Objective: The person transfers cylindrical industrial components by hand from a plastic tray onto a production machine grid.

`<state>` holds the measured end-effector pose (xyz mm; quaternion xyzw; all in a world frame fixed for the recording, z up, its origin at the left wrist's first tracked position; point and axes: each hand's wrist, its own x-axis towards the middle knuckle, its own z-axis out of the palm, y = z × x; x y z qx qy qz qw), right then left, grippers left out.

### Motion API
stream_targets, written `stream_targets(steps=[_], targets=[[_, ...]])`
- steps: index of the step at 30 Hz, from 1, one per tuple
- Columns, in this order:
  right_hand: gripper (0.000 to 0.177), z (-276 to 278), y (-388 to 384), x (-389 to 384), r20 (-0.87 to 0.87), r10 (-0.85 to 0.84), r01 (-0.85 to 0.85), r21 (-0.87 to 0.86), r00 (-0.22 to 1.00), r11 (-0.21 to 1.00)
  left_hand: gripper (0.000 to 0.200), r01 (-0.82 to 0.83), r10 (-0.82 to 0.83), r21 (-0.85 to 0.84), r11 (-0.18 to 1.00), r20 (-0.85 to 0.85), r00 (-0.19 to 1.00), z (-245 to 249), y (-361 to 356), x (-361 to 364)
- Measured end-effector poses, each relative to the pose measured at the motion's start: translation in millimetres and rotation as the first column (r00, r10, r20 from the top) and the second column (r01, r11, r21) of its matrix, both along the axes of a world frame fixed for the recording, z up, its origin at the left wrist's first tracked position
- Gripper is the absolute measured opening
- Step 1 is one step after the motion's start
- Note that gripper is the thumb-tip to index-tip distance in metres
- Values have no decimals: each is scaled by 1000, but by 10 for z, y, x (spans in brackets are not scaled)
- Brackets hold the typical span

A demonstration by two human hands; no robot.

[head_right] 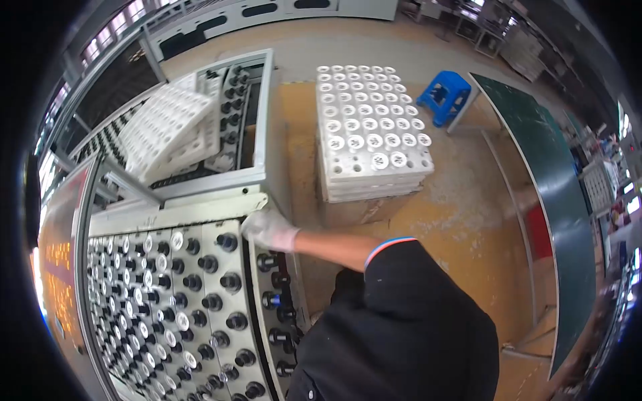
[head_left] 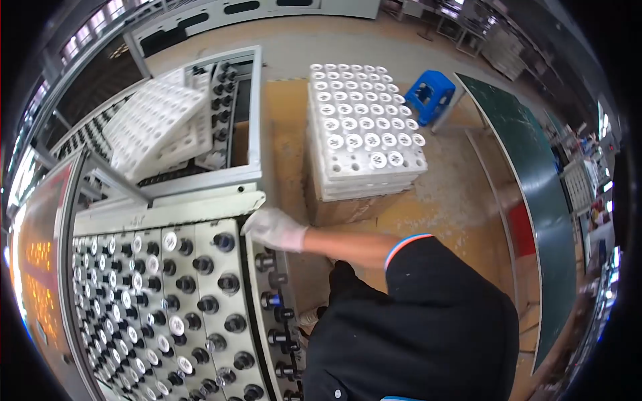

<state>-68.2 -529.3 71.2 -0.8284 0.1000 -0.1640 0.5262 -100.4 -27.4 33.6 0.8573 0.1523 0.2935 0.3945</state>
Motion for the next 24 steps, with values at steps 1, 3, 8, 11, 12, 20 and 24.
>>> stream_targets(steps=[1, 3, 8, 11, 12, 20, 24], targets=[[12, -52, -406, -158, 105, -142, 156, -141, 984, 978, 43, 80, -85, -121, 989, -37, 996, 42, -215, 16], [13, -16, -1175, -562, 84, -350, 359, -147, 933, 922, 41, 260, -313, -346, 901, -105, 944, 76, -748, 109], [16, -564, -2739, -1743, 175, -652, 656, 46, 737, 754, 25, 748, -837, -408, 524, -82, 542, 322, -3253, 170], [27, -413, -3234, -2337, 16, -741, 632, -536, 671, 560, 30, 949, -978, -261, 174, -159, 135, 276, -4698, 94], [31, -315, -3353, -2431, -8, -764, 547, -693, 646, 469, 33, 942, -976, -313, 123, -211, 57, 324, -5159, -29], [57, -208, -4267, -2717, -73, -242, 89, -795, 968, 599, 50, 823, -808, 77, -562, -262, -528, -284, -7240, -448], [63, -57, -4134, -2475, -193, -235, -10, -793, 953, 609, 57, 729, -723, 100, -678, -268, -636, -578, -7518, -608]])
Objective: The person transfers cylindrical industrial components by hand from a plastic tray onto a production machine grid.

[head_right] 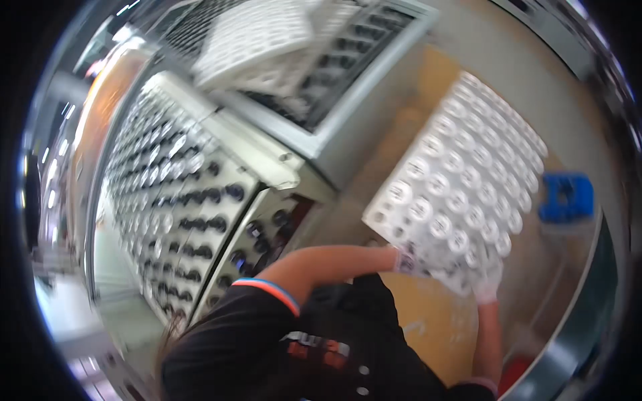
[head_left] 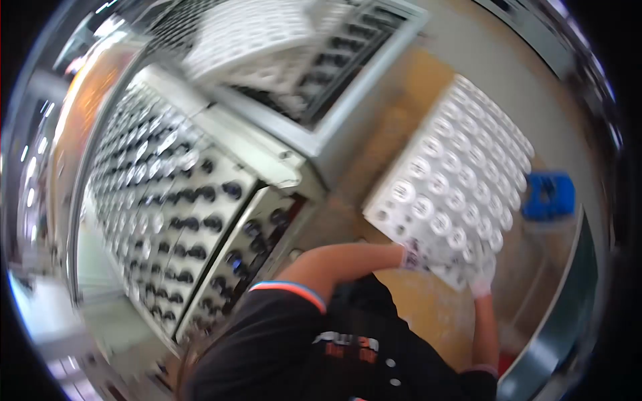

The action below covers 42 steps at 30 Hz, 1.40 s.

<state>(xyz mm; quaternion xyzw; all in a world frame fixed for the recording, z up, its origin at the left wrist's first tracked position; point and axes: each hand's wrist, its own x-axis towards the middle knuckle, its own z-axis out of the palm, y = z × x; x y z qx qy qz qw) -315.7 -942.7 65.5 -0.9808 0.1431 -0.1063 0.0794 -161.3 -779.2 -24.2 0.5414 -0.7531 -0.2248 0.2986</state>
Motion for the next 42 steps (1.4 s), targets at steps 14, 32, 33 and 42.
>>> stream_targets(steps=[14, 32, 33, 42], targets=[[69, -345, -225, -29, -288, 23, -28, -13, 957, 1000, 40, -863, 760, 23, 505, -485, 432, 776, 1434, 956], [53, 148, 2438, 2198, 176, 7, -147, 798, 984, 585, 58, -777, 831, 301, -552, 269, -486, 720, 5450, 1823], [50, 226, 2694, 2417, 155, 76, -172, 847, 985, 504, 58, -784, 830, 291, -549, 300, -470, 745, 5441, 1817], [53, 123, 5156, 4382, 168, 802, -776, 427, 573, 465, 64, -717, 752, 315, -622, 497, -434, 664, 5280, 1942]])
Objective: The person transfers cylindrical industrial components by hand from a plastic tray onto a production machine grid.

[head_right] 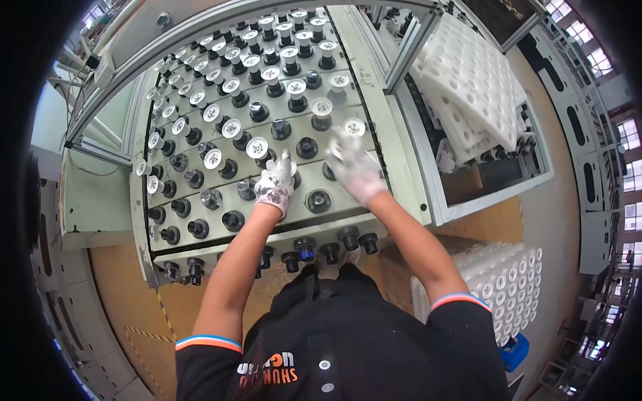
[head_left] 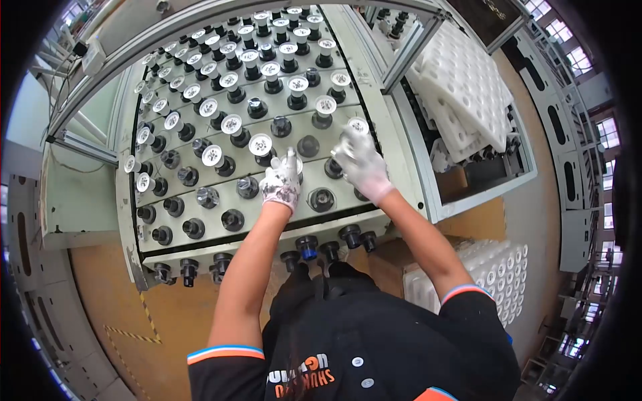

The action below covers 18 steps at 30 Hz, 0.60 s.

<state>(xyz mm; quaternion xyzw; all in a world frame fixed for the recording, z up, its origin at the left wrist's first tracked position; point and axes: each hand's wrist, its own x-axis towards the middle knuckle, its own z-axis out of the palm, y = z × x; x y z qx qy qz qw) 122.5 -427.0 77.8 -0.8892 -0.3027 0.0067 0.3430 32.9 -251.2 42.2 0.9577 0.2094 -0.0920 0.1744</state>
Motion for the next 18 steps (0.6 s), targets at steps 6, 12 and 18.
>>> stream_targets(steps=[6, 12, 18], targets=[[51, -456, 938, 527, 84, 188, -137, -420, 979, 897, 84, -25, 120, -202, 979, 475, 872, 105, 85, -247], [51, -826, 918, 336, 124, 67, -29, -285, 990, 958, 78, -232, 532, -517, 824, 565, 631, 332, 276, -859], [68, -593, 906, 406, -89, 74, -107, -446, 993, 889, 79, -94, 83, -3, 996, 490, 868, 12, 90, -693]])
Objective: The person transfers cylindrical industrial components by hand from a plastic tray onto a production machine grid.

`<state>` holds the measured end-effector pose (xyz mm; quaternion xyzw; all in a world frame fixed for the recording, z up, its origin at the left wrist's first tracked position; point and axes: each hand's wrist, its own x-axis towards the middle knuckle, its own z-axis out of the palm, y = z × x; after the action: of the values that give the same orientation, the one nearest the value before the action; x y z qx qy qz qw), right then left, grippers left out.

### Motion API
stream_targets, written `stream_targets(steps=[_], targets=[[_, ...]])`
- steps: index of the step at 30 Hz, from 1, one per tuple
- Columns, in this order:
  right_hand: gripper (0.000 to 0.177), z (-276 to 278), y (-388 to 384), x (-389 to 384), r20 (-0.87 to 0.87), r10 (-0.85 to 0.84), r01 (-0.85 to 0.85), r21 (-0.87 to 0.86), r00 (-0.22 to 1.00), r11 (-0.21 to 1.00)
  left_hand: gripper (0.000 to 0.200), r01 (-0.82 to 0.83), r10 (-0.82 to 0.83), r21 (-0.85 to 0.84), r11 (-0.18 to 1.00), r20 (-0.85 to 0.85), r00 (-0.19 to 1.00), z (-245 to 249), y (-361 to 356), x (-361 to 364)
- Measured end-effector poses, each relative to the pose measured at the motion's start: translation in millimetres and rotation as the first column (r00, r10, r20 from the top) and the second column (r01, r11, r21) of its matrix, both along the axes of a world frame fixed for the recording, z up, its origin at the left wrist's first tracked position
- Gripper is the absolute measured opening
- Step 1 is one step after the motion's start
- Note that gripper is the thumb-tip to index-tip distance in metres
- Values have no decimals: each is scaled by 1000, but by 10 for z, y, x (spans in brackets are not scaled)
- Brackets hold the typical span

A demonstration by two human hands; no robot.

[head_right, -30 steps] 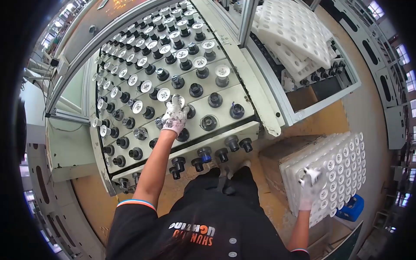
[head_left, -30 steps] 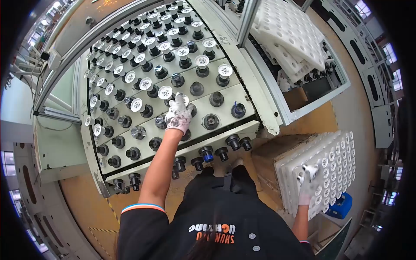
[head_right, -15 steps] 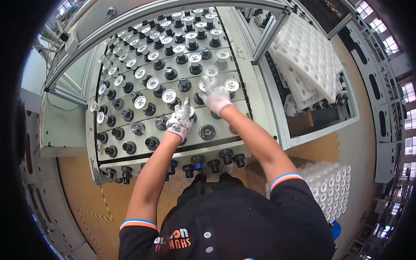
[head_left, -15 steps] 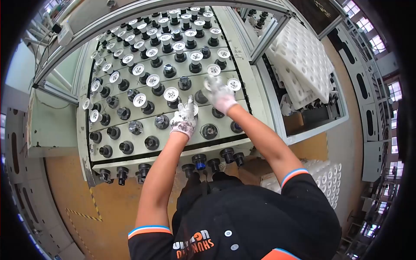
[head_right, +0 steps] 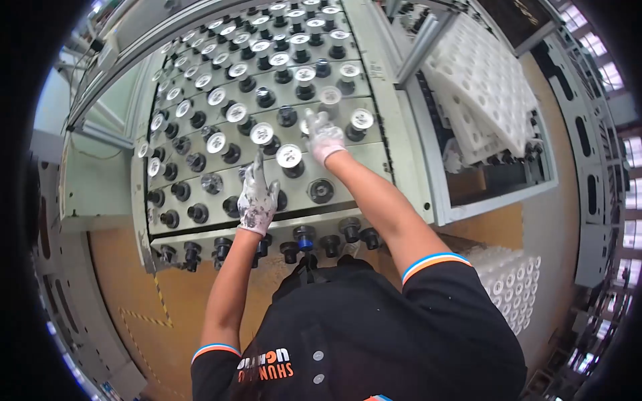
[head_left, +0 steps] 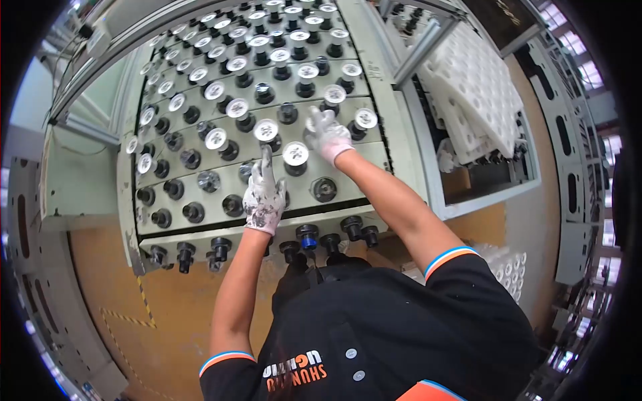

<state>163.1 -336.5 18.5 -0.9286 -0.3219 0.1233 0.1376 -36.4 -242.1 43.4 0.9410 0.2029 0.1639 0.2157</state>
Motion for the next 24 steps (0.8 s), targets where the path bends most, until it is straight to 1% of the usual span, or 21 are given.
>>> stream_targets(steps=[1, 2, 3, 4, 5, 6, 8, 10, 11, 12, 14, 15, 16, 17, 18, 19, 20, 21, 22, 23, 24], targets=[[77, 179, -108, -25, -54, 35, -34, 28, 998, 999, 77, 69, -62, 63, 996, -116, 991, -58, -13, 13], [83, 287, -190, -32, -156, -62, 78, 101, 986, 992, 76, 91, -72, 93, 991, -192, 979, -65, -43, 41], [73, 250, -307, -8, -11, -102, 101, 282, 995, 954, 75, 103, -77, 131, 986, -188, 979, -108, -61, 71], [63, 253, -424, 13, 128, -159, 85, 453, 979, 888, 75, 110, -78, 168, 980, -185, 980, -143, -76, 97], [48, 275, -525, 64, 109, -238, 166, 450, 965, 877, 75, 106, -71, 162, 981, -212, 975, -162, -87, 128], [26, 296, -583, 92, 249, -226, 86, 470, 942, 878, 75, 103, -63, 160, 982, -239, 969, -161, -97, 159], [12, 296, -594, 47, 230, -64, -12, 317, 971, 948, 75, 99, -64, 155, 983, -218, 974, -162, -105, 119], [16, 251, -483, -37, 290, 80, -106, 72, 954, 992, 76, 89, -53, 175, 981, -197, 979, -167, -106, 128], [18, 169, -409, -102, 273, 89, -73, -66, 958, 995, 78, 103, -72, 163, 981, -183, 980, -165, -102, 122], [17, 43, -422, -171, 423, 117, -114, -33, 898, 993, 80, 100, -72, 143, 985, -186, 980, -149, -107, 127], [16, -120, -344, -172, 443, 28, 5, -74, 896, 997, 81, 81, -77, 7, 997, -239, 968, -50, -111, 172], [19, -229, -291, -119, 422, 7, 36, -94, 906, 995, 82, 63, -69, -33, 997, -274, 959, 57, -130, 205], [22, -283, -238, -51, 409, -23, 71, -105, 912, 992, 81, 51, -59, -44, 998, -225, 973, 60, -120, 229], [23, -204, -212, -57, 366, -56, 106, -118, 929, 987, 81, 70, -72, -16, 997, -203, 977, 11, -105, 225], [21, -130, -186, -80, 303, -70, 126, -170, 950, 977, 81, 87, -85, 6, 996, -176, 981, -54, -79, 240], [24, 99, -222, -123, 234, -58, 89, -124, 970, 988, 80, 114, -109, 20, 993, -167, 980, -95, -59, 231], [31, 264, -308, -189, 168, -46, 60, -79, 985, 995, 79, 101, -102, -20, 995, -240, 965, -2, -98, 212], [32, 164, -380, -264, 302, -104, 81, 87, 948, 993, 78, 152, -146, 9, 988, -222, 964, 40, -124, 167], [34, 42, -479, -362, 430, -191, 95, 236, 882, 967, 76, 154, -135, 35, 988, -309, 941, 45, -104, 135], [35, 128, -662, -519, 361, -269, 155, 315, 893, 936, 71, 190, -167, 139, 972, -160, 973, -379, 115, 102], [36, 202, -850, -697, 296, -352, 223, 392, 888, 893, 68, 200, -203, 259, 945, -16, 979, -800, 323, 71]])
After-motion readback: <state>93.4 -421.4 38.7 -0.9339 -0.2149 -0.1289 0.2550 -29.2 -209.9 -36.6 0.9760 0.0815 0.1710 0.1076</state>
